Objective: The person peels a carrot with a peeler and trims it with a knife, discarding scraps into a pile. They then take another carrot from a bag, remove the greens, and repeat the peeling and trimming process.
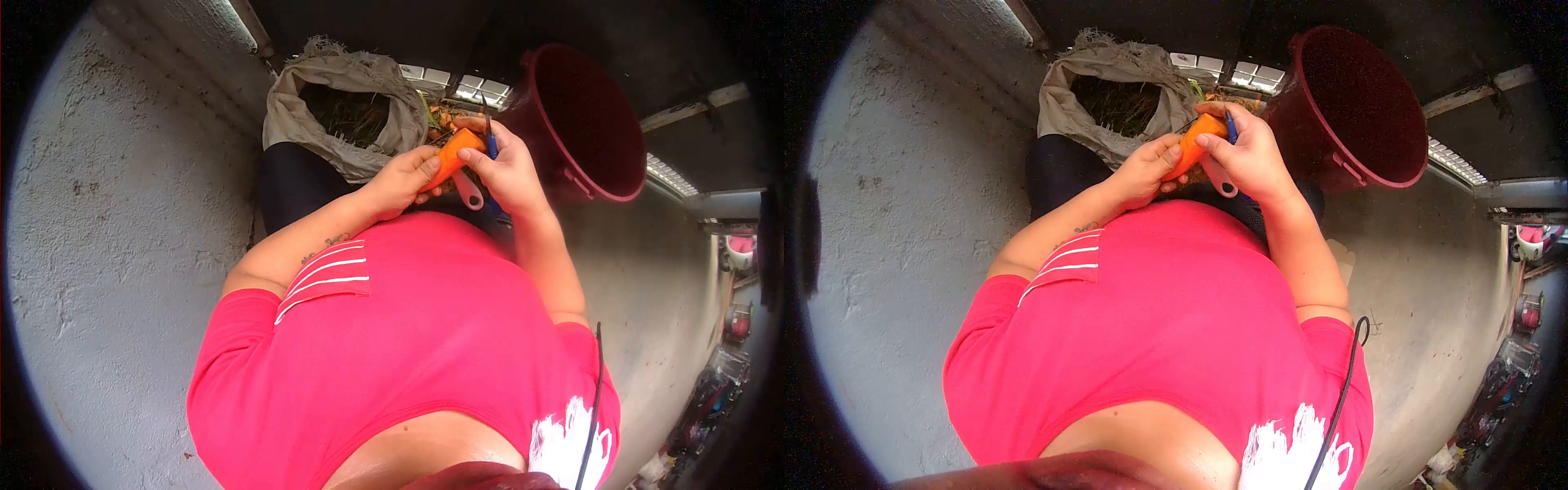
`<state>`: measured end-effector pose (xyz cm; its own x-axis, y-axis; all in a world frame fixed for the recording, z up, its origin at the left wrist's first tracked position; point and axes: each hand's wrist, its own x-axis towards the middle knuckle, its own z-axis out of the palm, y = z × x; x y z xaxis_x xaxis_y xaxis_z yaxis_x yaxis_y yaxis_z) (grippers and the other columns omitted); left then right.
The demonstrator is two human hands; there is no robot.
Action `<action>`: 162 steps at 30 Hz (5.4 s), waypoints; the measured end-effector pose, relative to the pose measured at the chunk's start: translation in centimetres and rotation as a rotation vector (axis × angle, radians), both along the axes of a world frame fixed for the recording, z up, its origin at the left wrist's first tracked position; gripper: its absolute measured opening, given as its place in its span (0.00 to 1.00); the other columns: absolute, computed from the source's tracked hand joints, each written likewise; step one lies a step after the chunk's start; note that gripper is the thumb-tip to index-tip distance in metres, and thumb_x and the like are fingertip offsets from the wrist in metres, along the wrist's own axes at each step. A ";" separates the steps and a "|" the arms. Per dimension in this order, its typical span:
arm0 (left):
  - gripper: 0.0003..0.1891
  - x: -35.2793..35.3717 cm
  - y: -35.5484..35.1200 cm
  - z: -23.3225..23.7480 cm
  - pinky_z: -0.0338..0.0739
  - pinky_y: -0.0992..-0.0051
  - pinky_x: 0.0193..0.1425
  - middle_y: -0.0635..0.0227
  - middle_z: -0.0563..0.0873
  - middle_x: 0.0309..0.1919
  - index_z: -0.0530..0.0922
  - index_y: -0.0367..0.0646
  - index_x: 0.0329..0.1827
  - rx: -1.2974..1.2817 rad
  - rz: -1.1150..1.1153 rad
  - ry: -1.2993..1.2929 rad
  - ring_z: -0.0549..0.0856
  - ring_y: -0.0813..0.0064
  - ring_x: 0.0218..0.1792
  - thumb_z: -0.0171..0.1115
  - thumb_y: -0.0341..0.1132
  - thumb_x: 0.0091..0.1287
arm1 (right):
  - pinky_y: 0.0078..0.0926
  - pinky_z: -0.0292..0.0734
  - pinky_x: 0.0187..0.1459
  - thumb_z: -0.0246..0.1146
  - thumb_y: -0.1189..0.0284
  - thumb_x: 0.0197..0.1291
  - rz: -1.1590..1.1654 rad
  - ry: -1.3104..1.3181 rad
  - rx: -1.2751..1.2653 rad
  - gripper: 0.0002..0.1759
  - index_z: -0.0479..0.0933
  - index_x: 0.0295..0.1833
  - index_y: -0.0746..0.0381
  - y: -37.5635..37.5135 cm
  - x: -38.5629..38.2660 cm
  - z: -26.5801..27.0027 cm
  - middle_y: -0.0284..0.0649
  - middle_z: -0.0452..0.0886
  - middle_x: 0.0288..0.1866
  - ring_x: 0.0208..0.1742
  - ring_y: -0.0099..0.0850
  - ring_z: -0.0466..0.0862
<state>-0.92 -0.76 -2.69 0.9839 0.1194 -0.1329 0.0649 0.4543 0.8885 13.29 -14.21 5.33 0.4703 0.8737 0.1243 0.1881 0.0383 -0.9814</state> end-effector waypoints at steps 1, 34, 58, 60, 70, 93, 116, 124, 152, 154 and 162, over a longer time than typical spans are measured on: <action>0.22 0.0 0.0 0.0 0.68 0.85 0.30 0.71 0.80 0.38 0.70 0.43 0.62 -0.007 -0.004 -0.015 0.77 0.84 0.33 0.52 0.49 0.76 | 0.25 0.74 0.55 0.66 0.77 0.57 -0.006 -0.010 -0.003 0.21 0.76 0.58 0.69 0.0 0.0 -0.1 0.39 0.82 0.47 0.49 0.25 0.80; 0.13 9.3 24.6 -28.2 0.80 0.57 0.50 0.50 0.87 0.41 0.85 0.38 0.42 1.625 -0.134 0.589 0.87 0.53 0.44 0.57 0.34 0.59 | 0.19 0.77 0.36 0.53 0.81 0.67 -0.269 0.062 -0.265 0.41 0.43 0.81 0.54 -2.2 4.7 -3.2 0.36 0.78 0.36 0.30 0.20 0.76; 0.18 13.4 17.8 -35.7 0.76 0.62 0.59 0.51 0.83 0.56 0.84 0.37 0.51 1.423 -0.719 0.709 0.82 0.53 0.57 0.56 0.38 0.64 | 0.21 0.76 0.37 0.54 0.84 0.63 -0.241 -0.046 -0.436 0.40 0.49 0.80 0.58 -1.6 6.7 -3.5 0.37 0.78 0.34 0.30 0.22 0.76; 0.20 12.9 18.6 -36.4 0.76 0.62 0.59 0.51 0.83 0.55 0.84 0.38 0.52 1.517 -0.969 0.738 0.83 0.52 0.56 0.57 0.41 0.64 | 0.22 0.76 0.38 0.54 0.85 0.63 -0.246 -0.002 -0.426 0.40 0.51 0.80 0.58 -1.6 6.7 -3.8 0.38 0.79 0.34 0.31 0.23 0.77; 0.13 11.3 27.0 -19.0 0.78 0.59 0.49 0.57 0.87 0.45 0.84 0.43 0.48 0.750 -0.126 0.707 0.86 0.58 0.44 0.58 0.40 0.69 | 0.20 0.75 0.37 0.53 0.85 0.64 -0.218 -0.041 -0.364 0.38 0.54 0.79 0.58 -1.8 6.2 -3.2 0.35 0.77 0.34 0.31 0.21 0.75; 0.15 8.6 6.7 7.7 0.79 0.77 0.38 0.63 0.84 0.43 0.76 0.34 0.55 0.692 0.884 -0.347 0.82 0.76 0.34 0.61 0.34 0.71 | 0.33 0.79 0.48 0.59 0.61 0.70 0.231 0.632 0.195 0.17 0.73 0.49 0.66 -0.1 0.4 -2.8 0.41 0.80 0.32 0.34 0.30 0.81; 0.33 2.3 1.4 3.3 0.76 0.59 0.62 0.54 0.83 0.50 0.77 0.39 0.56 -0.342 0.159 -0.137 0.83 0.60 0.51 0.71 0.57 0.58 | 0.33 0.77 0.37 0.55 0.71 0.70 -0.234 -0.271 -0.356 0.19 0.70 0.61 0.70 -1.7 -1.3 1.2 0.48 0.81 0.29 0.31 0.35 0.83; 0.29 1.6 2.4 4.5 0.71 0.56 0.65 0.44 0.80 0.50 0.81 0.39 0.48 1.239 0.643 -0.217 0.80 0.47 0.52 0.79 0.46 0.46 | 0.23 0.73 0.43 0.54 0.70 0.72 0.058 -0.221 -0.175 0.31 0.56 0.76 0.66 -1.6 -2.0 -0.1 0.40 0.77 0.38 0.37 0.24 0.73; 0.22 3.4 4.0 1.4 0.78 0.67 0.53 0.69 0.80 0.46 0.72 0.48 0.57 -0.432 0.481 -0.380 0.81 0.71 0.47 0.71 0.36 0.63 | 0.20 0.64 0.25 0.45 0.55 0.76 0.210 1.563 0.096 0.20 0.71 0.50 0.60 -0.7 0.1 -3.2 0.36 0.72 0.34 0.25 0.23 0.67; 0.21 2.7 3.6 2.5 0.79 0.65 0.51 0.67 0.80 0.47 0.72 0.47 0.56 -0.553 0.504 -0.279 0.80 0.70 0.47 0.71 0.35 0.63 | 0.20 0.64 0.26 0.44 0.55 0.76 0.219 1.448 0.154 0.20 0.71 0.51 0.61 -0.6 -0.4 -2.9 0.36 0.72 0.34 0.26 0.23 0.67; 0.22 2.1 3.4 2.2 0.78 0.61 0.53 0.67 0.80 0.52 0.73 0.50 0.60 -0.521 0.338 -0.321 0.79 0.67 0.53 0.67 0.27 0.63 | 0.18 0.63 0.24 0.42 0.52 0.76 0.238 1.212 0.165 0.27 0.70 0.34 0.63 0.0 -0.8 -3.3 0.33 0.68 0.27 0.23 0.21 0.64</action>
